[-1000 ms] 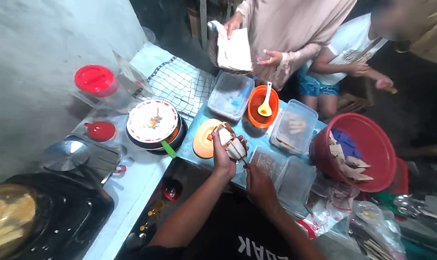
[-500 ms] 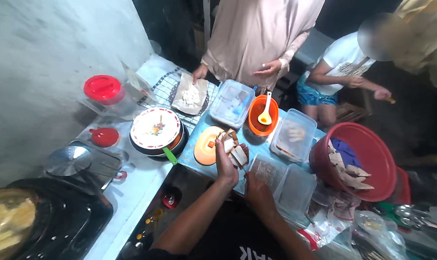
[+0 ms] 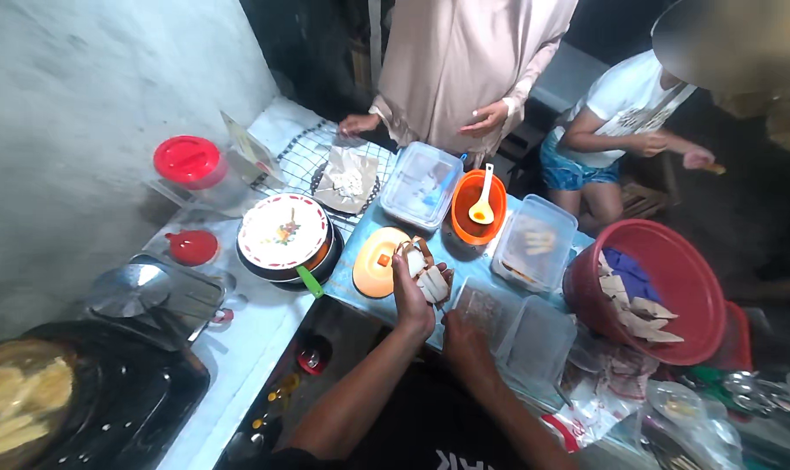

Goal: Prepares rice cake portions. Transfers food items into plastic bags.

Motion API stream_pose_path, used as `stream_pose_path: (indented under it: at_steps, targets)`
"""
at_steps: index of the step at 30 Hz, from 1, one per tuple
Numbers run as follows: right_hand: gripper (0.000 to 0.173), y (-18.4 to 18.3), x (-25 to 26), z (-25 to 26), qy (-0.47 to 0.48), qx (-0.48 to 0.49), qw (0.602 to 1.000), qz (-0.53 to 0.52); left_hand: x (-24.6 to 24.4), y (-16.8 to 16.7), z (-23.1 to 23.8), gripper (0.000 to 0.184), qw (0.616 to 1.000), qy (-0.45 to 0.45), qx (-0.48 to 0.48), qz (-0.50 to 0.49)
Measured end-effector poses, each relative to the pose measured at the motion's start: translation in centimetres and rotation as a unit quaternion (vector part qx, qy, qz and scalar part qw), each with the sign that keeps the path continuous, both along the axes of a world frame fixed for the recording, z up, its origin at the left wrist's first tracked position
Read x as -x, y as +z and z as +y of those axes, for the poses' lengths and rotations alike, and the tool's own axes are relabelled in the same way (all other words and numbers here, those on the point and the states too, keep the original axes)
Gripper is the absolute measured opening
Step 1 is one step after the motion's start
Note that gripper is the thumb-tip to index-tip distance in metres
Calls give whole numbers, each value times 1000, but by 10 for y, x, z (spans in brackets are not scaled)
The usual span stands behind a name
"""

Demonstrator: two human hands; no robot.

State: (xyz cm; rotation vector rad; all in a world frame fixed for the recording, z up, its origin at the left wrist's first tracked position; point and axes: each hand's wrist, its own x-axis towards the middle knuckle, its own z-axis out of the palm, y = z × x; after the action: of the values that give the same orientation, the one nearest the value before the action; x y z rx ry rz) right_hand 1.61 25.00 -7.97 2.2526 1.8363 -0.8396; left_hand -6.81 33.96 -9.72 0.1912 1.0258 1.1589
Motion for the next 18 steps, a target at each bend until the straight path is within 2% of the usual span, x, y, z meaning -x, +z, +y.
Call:
stream_pose_path:
  at_steps: [5,9,10,12,14,15,18]
  targets:
    - [34,-5,-4,2,-14,52,997,62,1,-17,-5,77,1000,-6,-16,4]
    - [37,-14,-8,-5,-24,6,985,172,-2,-26,1,79,1000,0,25,-1]
    - [38,-16,-8,-7,-22,-7,985,169,-1,-28,1,80,999,-6,36,-3]
    - [38,-18,-6,-9,-3,-31,995,93,1,-28,2,80,998,-17,53,-2]
    - [37,-28,-6,-14,17,-123,992,21,3,-31,4,82,997,-26,66,7]
    - [36,-28,-7,-14,16,-132,991,27,3,-32,4,83,997,-28,68,6]
    - [37,-22,-12,-14,-33,-99,978,180,8,-33,5,83,997,-46,62,-10]
